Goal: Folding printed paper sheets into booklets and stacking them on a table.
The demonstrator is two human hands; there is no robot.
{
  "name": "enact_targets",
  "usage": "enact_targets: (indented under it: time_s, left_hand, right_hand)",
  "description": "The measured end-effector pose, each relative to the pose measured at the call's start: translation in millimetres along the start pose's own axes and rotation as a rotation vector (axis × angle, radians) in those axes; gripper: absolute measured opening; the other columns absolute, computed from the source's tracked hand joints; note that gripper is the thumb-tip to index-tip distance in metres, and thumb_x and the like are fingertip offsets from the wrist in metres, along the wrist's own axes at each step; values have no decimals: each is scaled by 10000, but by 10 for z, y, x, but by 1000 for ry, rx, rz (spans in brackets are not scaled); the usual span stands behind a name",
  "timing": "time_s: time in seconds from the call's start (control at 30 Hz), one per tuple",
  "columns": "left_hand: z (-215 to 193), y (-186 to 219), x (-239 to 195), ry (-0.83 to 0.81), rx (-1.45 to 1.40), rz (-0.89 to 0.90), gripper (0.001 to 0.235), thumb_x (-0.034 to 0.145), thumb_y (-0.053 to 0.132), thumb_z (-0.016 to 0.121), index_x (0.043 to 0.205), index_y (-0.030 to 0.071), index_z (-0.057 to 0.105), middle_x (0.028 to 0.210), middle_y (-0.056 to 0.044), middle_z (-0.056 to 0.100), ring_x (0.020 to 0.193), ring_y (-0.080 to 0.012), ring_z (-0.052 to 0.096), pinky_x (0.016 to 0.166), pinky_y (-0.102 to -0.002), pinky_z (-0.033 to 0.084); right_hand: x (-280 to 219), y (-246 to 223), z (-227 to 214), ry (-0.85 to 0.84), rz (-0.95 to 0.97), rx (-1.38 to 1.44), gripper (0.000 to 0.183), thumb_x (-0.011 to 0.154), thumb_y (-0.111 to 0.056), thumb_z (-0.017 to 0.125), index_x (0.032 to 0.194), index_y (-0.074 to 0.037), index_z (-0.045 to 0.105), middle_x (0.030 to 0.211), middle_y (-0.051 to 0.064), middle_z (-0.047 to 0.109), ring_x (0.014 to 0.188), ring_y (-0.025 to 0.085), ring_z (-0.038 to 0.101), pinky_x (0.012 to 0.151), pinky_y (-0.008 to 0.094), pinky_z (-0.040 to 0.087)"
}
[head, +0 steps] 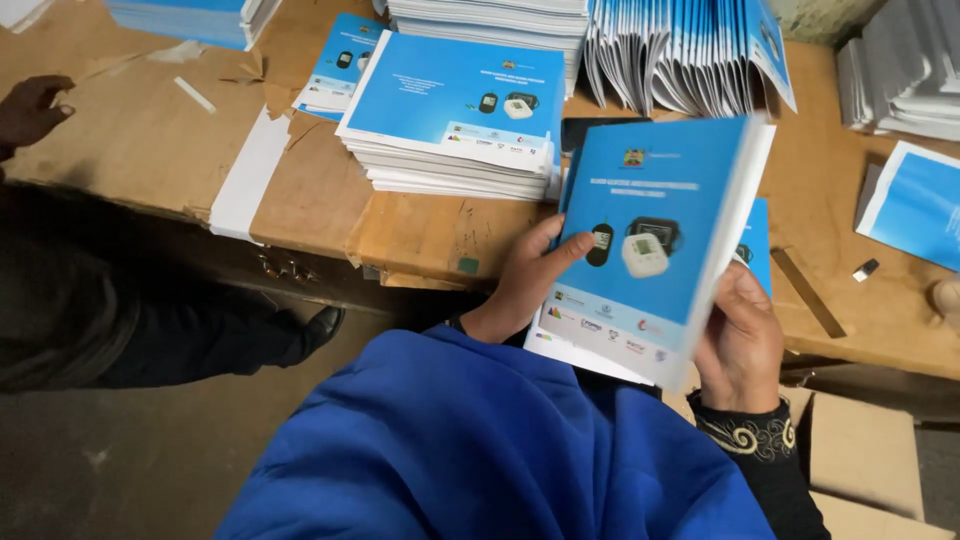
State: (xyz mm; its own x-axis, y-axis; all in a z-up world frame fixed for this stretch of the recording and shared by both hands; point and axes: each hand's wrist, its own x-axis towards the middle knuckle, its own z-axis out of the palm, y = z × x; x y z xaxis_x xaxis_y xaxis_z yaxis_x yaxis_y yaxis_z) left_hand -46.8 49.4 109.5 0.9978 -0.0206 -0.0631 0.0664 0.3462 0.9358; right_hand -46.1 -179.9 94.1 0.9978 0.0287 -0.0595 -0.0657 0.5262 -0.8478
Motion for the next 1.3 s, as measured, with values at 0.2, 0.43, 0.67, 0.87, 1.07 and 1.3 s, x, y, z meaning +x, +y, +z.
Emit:
enact_targets:
  time_s: [0.2,0.43,0.67,0.87,1.07,1.3]
  left_hand:
    - [-56,17,28,0,-125,116,412,858,228,677,1207,23,598,1100,-128,692,960,-227,677,829,-357,587]
    - [-373,150,145,330,56,380,273,870,182,686,1117,81,630,1027,-46,705,895,-136,661,806,-282,569]
    - [-239,-6,128,313,343,432,305,914,320,603,1128,102,616,1003,-22,684,918,-150,645,816,-303,541]
    - [18,-4,-58,118,152,190,550,799,369,742,1249,106,565,1023,-29,659,932,-162,616,857,-349,522]
    - [11,68,-99,-15,36,132,742,820,392,776,1399,64,447,1035,-7,608,959,-139,582,898,-387,487]
    - [-55,-6,-84,-98,-55,144,691,868,336,746,1426,87,422,1203,-79,622,1101,-185,588,988,-416,465]
  right_hand:
    - [-72,-73,191,112,-194,-133,171,910,-2,586,780,-108,551,722,-30,536,641,77,497,640,183,405]
    - [71,-514,-228,106,-673,-273,179,886,8,541,875,-165,585,1084,71,653,1071,233,646,1036,362,563]
    - [88,-191,-222,182,-559,-417,46,977,-81,566,972,-126,575,1037,16,570,994,142,566,922,274,482]
    - [-42,109,124,93,-215,-98,109,978,-116,550,869,-114,555,798,8,597,738,106,575,708,227,472]
    - [-17,102,97,-68,-91,-21,257,995,-265,560,788,-116,523,852,58,677,820,177,686,811,303,560]
    - [-77,64,203,-52,-41,-16,248,975,-296,578,793,-130,551,875,47,694,869,165,703,842,311,574]
